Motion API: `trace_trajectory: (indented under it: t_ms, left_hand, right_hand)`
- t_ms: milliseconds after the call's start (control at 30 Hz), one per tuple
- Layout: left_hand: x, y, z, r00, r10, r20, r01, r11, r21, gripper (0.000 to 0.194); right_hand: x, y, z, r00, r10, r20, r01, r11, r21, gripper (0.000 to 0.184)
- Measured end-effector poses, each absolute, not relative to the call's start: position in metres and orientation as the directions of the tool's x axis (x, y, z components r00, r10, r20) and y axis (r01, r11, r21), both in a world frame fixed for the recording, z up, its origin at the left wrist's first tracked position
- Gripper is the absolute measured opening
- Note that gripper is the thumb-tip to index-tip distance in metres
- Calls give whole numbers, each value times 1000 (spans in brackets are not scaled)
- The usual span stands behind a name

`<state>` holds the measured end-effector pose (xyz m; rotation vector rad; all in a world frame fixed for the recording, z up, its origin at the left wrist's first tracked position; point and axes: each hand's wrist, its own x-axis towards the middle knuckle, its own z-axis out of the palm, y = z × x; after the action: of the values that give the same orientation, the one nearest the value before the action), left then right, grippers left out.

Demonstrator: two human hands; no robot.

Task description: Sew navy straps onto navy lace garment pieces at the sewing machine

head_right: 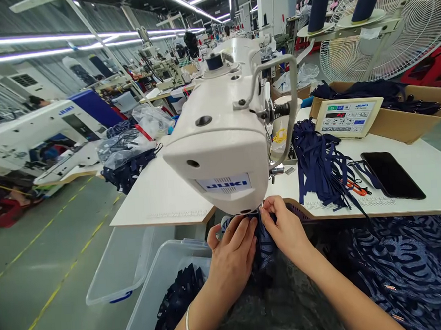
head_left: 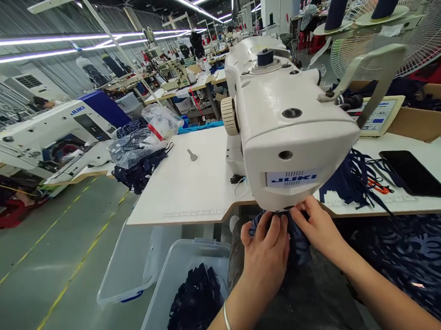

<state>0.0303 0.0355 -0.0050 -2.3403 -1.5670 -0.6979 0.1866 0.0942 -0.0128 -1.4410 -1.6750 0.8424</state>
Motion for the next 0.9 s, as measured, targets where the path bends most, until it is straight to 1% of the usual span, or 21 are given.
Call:
trace_trajectory:
  t_ms: [200,400,567,667,767,900]
  left_hand:
    - [29,37,-6,311,800,513,917,-395,59,34]
    - [28,37,-6,310,804,507,904,-415,105,33]
    - [27,37,-5,316,817,482,909,-406,92,35]
    - [25,38,-6,329,790,517,908,-415,58,34]
    - [21,42,-7,383,723,575,882,-472,7,33]
    - [17,48,-5,431,667,608,854,-519,-37,31]
  right_hand:
    - [187,93,-17,-67,989,135,507,150,-849,19]
    - [189,92,-20,-69,989,131,507,148,-849,20]
    - [190,92,-18,-78,991,111,518,135,-845,21]
    - [188,93,-17,-101,985,142,501,174,-848,18]
    - [186,95,-17,-121,976,180,479,217,-851,14]
    - [192,99,-20,-154,969,192,451,242,-859,20]
